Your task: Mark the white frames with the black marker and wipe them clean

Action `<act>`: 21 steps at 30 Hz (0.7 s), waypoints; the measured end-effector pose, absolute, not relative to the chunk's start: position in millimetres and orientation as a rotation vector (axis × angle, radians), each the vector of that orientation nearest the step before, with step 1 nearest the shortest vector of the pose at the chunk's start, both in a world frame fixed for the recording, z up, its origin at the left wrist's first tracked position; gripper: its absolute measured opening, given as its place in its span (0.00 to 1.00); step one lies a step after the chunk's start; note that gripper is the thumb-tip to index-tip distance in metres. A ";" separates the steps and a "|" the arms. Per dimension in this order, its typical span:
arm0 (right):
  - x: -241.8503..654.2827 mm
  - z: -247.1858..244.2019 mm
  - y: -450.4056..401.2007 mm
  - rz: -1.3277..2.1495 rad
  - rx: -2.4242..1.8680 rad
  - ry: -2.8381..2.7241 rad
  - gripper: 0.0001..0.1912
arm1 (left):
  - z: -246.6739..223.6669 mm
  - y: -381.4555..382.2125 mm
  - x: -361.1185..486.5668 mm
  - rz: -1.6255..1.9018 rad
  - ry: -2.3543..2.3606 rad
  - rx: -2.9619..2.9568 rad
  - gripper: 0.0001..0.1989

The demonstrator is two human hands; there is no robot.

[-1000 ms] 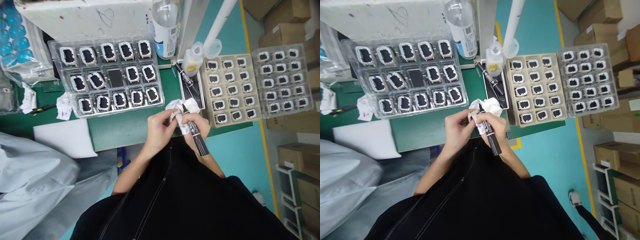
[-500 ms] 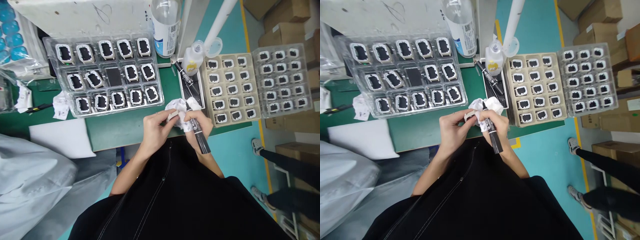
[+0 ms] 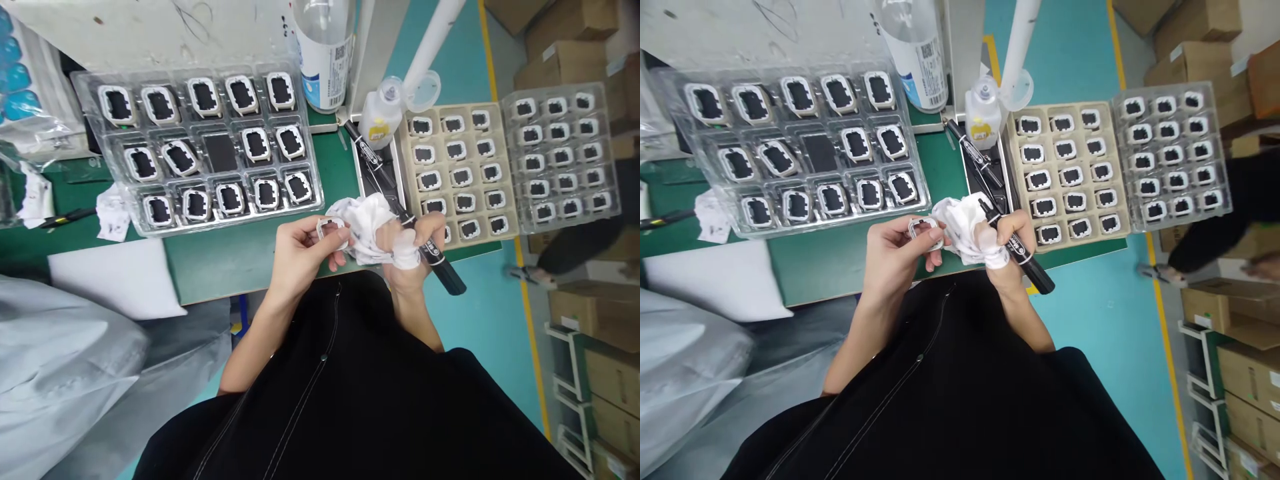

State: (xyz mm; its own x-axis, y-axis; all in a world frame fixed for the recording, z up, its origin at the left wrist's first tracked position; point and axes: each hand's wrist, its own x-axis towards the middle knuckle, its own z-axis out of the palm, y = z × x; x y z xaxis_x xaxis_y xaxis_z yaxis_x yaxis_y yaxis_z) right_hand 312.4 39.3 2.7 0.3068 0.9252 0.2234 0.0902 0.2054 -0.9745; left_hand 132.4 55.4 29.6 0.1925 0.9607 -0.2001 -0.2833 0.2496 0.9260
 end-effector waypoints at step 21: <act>324.4 16.4 38.8 0.962 -1.136 -1.189 0.38 | 62.4 43.7 140.6 0.918 0.921 0.898 0.21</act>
State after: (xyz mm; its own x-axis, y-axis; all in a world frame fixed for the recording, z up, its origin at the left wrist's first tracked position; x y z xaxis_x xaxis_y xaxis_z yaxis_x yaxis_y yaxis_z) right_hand 324.4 38.8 16.4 0.1442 0.9712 0.1895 0.0173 0.1890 -0.9818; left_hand 140.6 43.7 62.4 0.3166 0.9151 -0.2495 -0.2464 0.3334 0.9100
